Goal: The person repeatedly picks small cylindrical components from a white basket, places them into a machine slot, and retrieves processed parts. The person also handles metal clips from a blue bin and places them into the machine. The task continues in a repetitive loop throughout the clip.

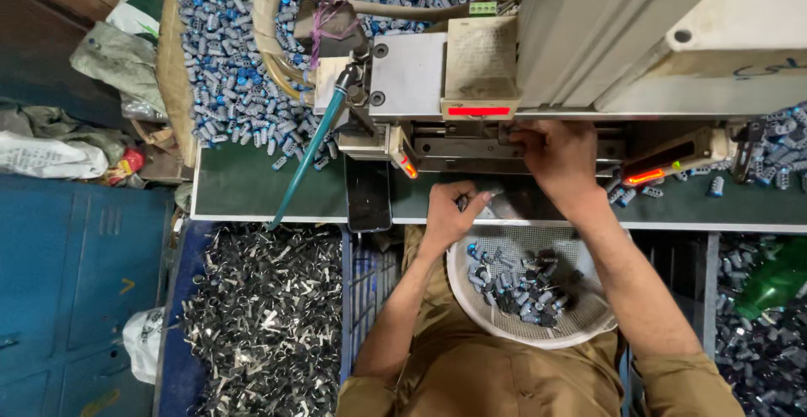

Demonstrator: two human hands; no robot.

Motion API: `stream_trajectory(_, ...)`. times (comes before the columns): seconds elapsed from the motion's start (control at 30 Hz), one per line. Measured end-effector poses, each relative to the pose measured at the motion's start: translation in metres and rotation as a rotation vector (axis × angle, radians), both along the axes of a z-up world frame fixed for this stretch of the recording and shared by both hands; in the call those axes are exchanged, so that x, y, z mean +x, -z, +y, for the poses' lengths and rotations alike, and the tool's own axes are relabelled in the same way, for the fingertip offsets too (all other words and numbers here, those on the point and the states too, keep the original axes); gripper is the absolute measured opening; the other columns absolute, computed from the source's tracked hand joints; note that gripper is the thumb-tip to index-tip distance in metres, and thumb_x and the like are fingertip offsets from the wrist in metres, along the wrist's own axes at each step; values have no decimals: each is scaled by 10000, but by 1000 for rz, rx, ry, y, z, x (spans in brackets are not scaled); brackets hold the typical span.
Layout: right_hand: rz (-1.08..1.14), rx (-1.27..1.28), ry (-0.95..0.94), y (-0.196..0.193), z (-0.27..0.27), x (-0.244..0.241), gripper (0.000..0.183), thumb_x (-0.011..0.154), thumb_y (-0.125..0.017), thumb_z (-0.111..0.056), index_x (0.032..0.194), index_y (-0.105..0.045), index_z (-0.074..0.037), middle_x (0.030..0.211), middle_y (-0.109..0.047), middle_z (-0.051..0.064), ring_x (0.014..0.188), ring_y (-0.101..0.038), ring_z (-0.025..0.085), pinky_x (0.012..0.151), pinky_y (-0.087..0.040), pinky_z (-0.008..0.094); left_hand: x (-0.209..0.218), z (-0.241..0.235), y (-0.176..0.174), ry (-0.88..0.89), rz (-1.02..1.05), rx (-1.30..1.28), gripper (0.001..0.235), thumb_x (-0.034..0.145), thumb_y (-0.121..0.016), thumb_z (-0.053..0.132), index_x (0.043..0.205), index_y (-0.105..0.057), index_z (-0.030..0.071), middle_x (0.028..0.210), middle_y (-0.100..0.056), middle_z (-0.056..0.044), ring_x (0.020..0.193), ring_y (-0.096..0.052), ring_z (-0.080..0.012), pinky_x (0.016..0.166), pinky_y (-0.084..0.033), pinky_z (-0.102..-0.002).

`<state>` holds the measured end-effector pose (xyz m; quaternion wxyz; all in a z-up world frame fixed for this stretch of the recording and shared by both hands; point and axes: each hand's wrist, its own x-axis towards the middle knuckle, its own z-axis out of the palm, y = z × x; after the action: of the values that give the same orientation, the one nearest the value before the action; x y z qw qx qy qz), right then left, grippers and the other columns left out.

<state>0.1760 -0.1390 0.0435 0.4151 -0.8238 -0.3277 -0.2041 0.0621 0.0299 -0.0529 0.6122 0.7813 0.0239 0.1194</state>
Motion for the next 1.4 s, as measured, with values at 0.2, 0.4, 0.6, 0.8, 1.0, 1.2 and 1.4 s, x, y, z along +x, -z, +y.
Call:
stream_trajectory(0.2, -226, -231, 64, -52, -20, -57, 311, 651, -684, 17, 941, -756, -70, 1058, -756, 141, 1024, -682, 392, 894, -545, 485, -2, 0, -4, -5, -25, -18, 371, 869, -750, 217, 648, -568, -19, 527, -473, -69, 507, -411, -110, 497, -331, -314)
stream_trajectory(0.4, -46, 223, 381, -29, -124, -76, 312, 1063, -645, -138, 1307, -595, 50, 1313, -650, 213, 1093, -612, 408, 982, -524, 428, -6, -1, 0, -12, -33, 3, 354, 869, -751, 204, 664, -568, -19, 533, -469, -83, 492, -420, -121, 492, -339, -316)
stream_trajectory(0.6, 64, -223, 546, -69, -136, -98, 281, 1084, -668, -91, 1303, -568, 55, 1394, -575, 244, 1265, -579, 456, 1062, -485, 484, 3, 1, -6, -3, -42, 15, 352, 873, -752, 198, 650, -580, -13, 522, -480, -83, 476, -427, -122, 486, -336, -317)
stream_trajectory(0.8, -244, -760, 795, -114, -84, -79, 325, 918, -706, -175, 1229, -721, -82, 1342, -606, 181, 1209, -613, 395, 959, -511, 455, 3, -2, -5, -9, -45, 17, 344, 868, -750, 199, 656, -580, -13, 529, -494, -79, 482, -434, -120, 488, -341, -315)
stream_trajectory(1.0, 281, -76, 653, -82, -125, -96, 405, 1071, -513, -325, 1282, -628, 1, 1324, -586, 206, 1193, -574, 378, 1045, -459, 468, -9, -3, -3, -1, -51, 21, 333, 880, -747, 204, 684, -591, -15, 544, -488, -79, 501, -432, -119, 499, -345, -312)
stream_trajectory(1.2, -152, 12, 484, -36, -97, -113, 323, 1096, -620, -306, 1132, -704, 4, 1246, -636, 195, 1265, -573, 326, 1119, -438, 445, -4, -3, 3, -41, -47, 16, 343, 880, -747, 204, 666, -592, -14, 529, -484, -76, 486, -426, -117, 492, -338, -309)
stream_trajectory(1.4, 528, 174, 130, 31, -36, -172, 167, 893, -734, -80, 1057, -705, -70, 1122, -760, 83, 1076, -745, 248, 954, -566, 345, -31, -33, -1, -159, -136, -549, 334, 956, -657, 193, 691, -588, 3, 673, -575, -53, 638, -503, -145, 667, -405, -334)
